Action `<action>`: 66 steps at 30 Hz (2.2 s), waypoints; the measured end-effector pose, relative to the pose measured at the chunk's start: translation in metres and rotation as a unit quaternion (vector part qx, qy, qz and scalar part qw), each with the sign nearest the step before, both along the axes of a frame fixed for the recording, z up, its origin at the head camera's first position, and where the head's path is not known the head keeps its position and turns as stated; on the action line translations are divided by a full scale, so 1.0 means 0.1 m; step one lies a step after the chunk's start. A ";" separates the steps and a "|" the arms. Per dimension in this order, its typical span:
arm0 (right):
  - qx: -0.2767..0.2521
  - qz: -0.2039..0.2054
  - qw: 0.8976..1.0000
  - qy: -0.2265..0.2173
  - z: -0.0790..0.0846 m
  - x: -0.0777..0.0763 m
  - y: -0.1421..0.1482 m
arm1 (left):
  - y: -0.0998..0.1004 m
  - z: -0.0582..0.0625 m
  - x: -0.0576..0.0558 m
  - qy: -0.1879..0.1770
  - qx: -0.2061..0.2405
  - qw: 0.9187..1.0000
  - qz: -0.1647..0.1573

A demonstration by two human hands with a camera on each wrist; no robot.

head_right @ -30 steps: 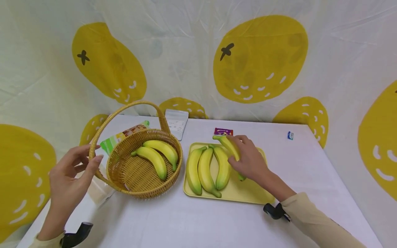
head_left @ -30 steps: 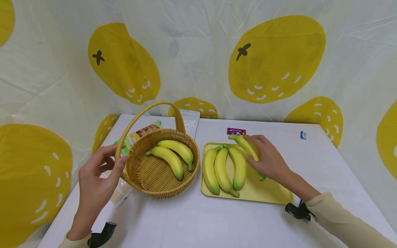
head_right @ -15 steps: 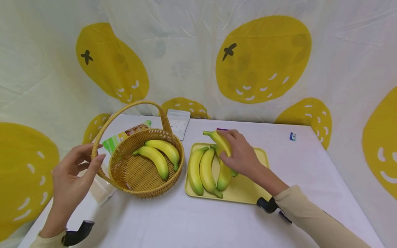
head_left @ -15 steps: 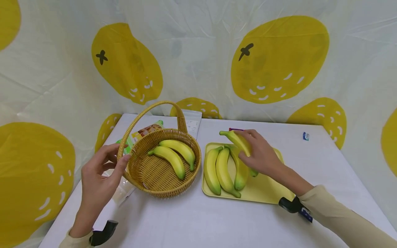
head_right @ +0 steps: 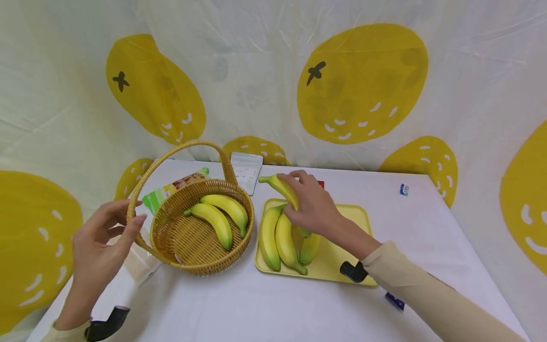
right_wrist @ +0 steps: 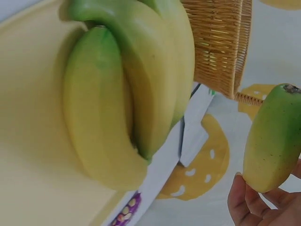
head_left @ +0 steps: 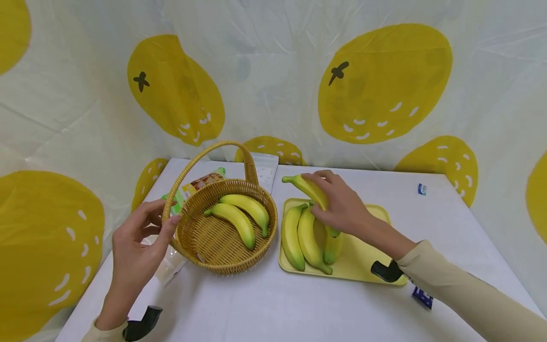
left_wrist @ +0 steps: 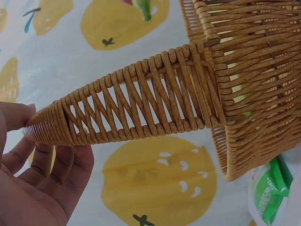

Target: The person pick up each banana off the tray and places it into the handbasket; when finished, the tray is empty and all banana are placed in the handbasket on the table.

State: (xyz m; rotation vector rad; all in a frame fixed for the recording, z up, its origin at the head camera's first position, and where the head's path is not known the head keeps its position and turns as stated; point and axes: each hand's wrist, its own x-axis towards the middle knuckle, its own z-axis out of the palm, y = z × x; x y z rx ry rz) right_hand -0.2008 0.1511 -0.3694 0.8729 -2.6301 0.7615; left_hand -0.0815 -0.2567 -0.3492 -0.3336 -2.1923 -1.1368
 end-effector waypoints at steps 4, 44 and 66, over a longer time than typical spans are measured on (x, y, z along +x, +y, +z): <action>0.014 0.015 1.000 0.003 0.06 -0.01 -0.16 | -0.01 -0.01 0.01 -0.005 0.000 1.000 0.001; 0.168 0.108 0.979 -0.042 -0.01 -0.39 -1.47 | -0.03 0.05 -0.06 0.009 -0.013 1.000 -0.017; 0.220 0.100 0.969 -0.049 -0.38 -0.41 -1.73 | 0.01 0.05 -0.03 0.010 -0.019 1.000 -0.015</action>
